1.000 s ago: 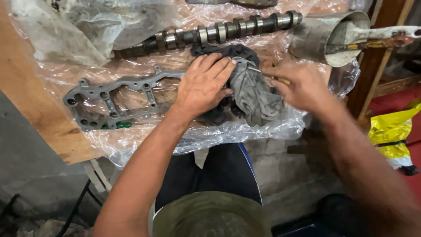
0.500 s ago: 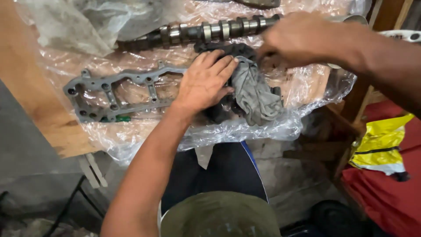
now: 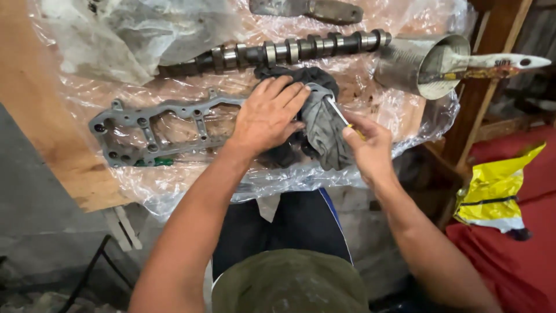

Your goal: Cleaning an engine component by wiping with a rag and scraping with a small tool

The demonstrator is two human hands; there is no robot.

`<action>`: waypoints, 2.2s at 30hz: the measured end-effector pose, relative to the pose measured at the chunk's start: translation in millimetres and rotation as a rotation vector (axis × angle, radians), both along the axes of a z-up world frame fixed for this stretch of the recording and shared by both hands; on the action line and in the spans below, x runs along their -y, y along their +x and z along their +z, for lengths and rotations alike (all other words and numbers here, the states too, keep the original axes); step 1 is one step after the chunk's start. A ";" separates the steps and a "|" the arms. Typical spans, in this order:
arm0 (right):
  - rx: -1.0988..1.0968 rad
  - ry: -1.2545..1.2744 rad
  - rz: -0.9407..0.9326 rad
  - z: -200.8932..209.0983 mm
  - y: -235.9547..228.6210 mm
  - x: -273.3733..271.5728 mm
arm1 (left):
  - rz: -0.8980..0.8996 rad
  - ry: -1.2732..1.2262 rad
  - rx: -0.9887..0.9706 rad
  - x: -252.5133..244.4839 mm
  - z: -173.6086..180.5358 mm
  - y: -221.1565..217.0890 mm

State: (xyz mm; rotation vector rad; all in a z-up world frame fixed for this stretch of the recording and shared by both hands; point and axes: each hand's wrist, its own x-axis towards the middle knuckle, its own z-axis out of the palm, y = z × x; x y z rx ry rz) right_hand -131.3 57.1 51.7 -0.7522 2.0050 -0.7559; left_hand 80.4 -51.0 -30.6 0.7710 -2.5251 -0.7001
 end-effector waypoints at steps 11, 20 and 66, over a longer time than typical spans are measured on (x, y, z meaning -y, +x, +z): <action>-0.466 -0.219 0.644 8.6 -20.9 2.3 | -0.010 -0.021 -0.028 3.4 5.7 1.7; -0.446 -0.132 0.538 28.1 -2.6 14.4 | -0.006 0.006 -0.048 -0.9 1.7 2.5; -0.216 0.402 0.881 50.4 -33.7 100.4 | -0.010 0.025 -0.040 0.9 4.7 1.6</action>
